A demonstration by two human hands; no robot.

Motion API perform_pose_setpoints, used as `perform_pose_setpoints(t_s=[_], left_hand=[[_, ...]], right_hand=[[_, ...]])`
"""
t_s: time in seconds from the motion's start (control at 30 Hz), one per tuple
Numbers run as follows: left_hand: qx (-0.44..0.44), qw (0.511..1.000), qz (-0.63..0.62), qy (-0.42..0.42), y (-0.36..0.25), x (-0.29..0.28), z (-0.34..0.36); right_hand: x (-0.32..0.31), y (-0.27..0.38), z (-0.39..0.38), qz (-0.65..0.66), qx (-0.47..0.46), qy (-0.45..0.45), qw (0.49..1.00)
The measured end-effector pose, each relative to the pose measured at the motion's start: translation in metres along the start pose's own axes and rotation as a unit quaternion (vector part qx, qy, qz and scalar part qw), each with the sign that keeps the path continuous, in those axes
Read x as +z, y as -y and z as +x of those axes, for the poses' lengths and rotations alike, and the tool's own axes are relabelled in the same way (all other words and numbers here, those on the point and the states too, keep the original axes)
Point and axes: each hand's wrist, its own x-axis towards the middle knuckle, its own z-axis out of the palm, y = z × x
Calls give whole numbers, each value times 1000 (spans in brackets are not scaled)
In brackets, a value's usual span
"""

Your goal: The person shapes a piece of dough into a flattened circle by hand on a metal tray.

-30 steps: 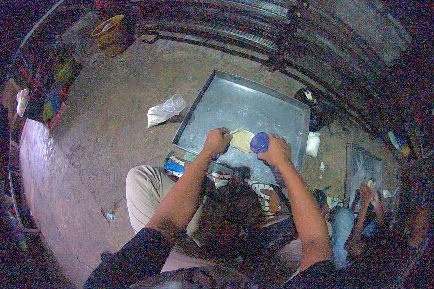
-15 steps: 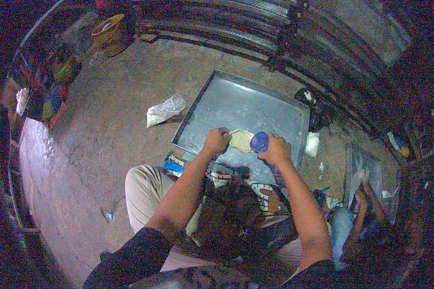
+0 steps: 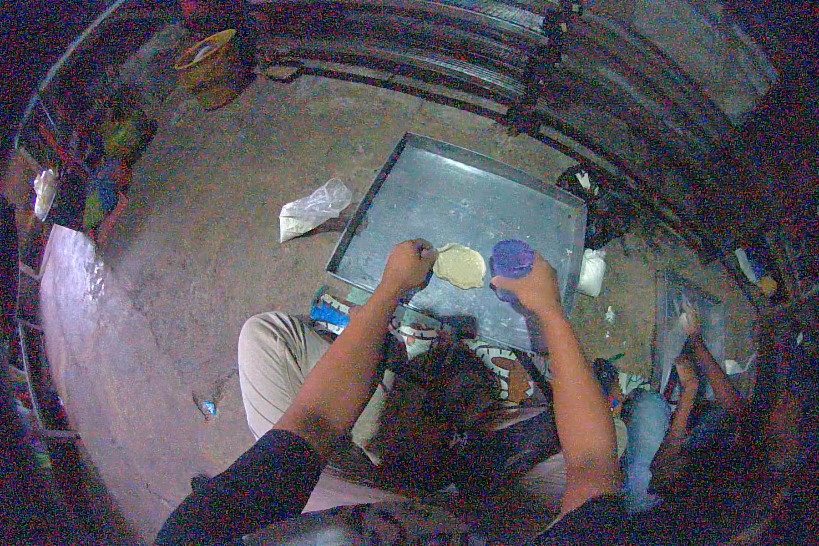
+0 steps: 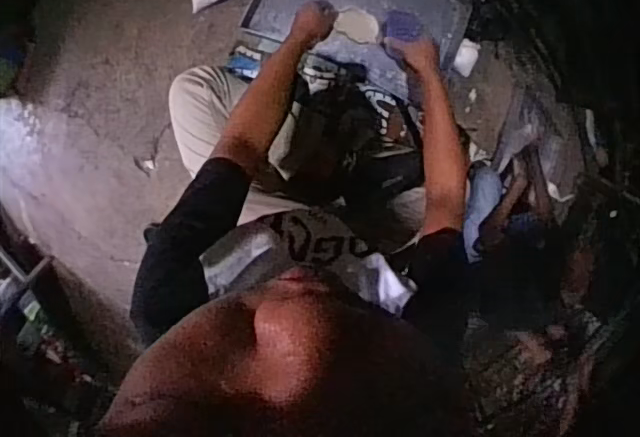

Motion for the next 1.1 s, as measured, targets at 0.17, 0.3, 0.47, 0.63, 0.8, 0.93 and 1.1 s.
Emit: perform_pose_setpoints(t_s=[0.17,0.3,0.47,0.63,0.8,0.93,1.1], left_hand=[[53,996,31,-66,20,-2,9],[153,980,128,17,3,-13,0],[321,930,175,39,-34,-3,-18],[381,876,290,55,-62,36,-39],[368,877,309,30,-65,44,-39],[401,846,331,115,-63,47,-33],[434,842,320,17,-46,41,-26]], right_hand=[[-38,-31,-4,94,86,-105,986],[-89,-40,-31,58,104,-178,977],[-123,-129,-65,73,164,-286,941],[-124,-217,-86,26,198,-391,898],[-103,-246,-77,35,227,-411,882],[-106,-270,-82,54,266,-379,885],[-106,-200,-95,129,278,-296,905]])
